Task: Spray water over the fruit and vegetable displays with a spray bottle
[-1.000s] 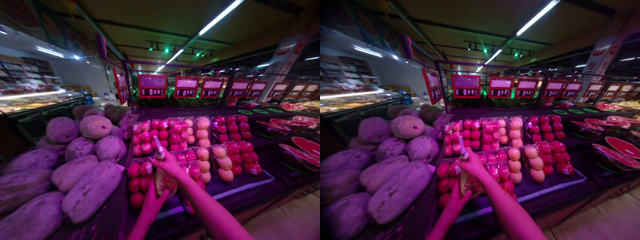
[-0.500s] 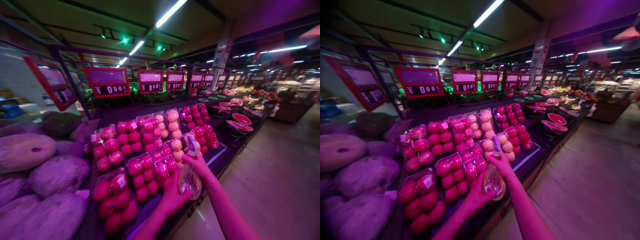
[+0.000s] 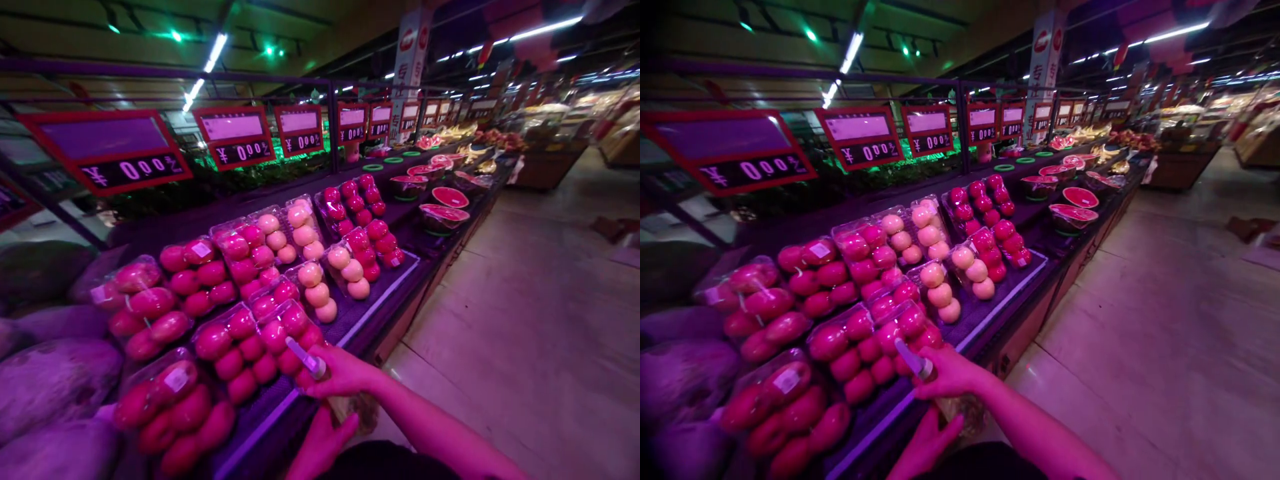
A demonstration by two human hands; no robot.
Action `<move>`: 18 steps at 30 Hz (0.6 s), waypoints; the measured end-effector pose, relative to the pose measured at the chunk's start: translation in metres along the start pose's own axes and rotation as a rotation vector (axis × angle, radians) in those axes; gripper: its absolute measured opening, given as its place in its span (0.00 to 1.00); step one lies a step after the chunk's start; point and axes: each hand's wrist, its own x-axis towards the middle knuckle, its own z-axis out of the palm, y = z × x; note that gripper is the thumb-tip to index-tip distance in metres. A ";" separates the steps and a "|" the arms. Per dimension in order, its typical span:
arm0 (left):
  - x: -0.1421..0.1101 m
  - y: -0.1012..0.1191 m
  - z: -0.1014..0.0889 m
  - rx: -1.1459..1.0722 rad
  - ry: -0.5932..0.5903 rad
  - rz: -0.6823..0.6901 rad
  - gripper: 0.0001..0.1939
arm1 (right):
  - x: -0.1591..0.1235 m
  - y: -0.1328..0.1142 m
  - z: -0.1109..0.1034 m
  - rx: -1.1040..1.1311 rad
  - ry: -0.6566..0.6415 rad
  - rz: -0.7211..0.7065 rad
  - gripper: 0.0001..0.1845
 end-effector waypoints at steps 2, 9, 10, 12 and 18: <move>0.014 -0.001 0.023 0.016 -0.024 -0.008 0.45 | -0.014 0.017 -0.015 0.026 -0.027 0.002 0.19; 0.078 0.022 0.113 -0.080 -0.043 0.066 0.55 | -0.077 0.075 -0.094 0.005 0.194 0.165 0.19; 0.089 0.029 0.124 -0.089 -0.049 0.066 0.55 | -0.087 0.082 -0.108 0.017 0.258 0.186 0.18; 0.111 0.047 0.148 -0.092 -0.082 0.077 0.54 | -0.106 0.095 -0.136 0.049 0.393 0.234 0.16; 0.167 0.117 0.212 0.064 -0.200 0.081 0.40 | -0.170 0.130 -0.221 0.265 0.727 0.336 0.26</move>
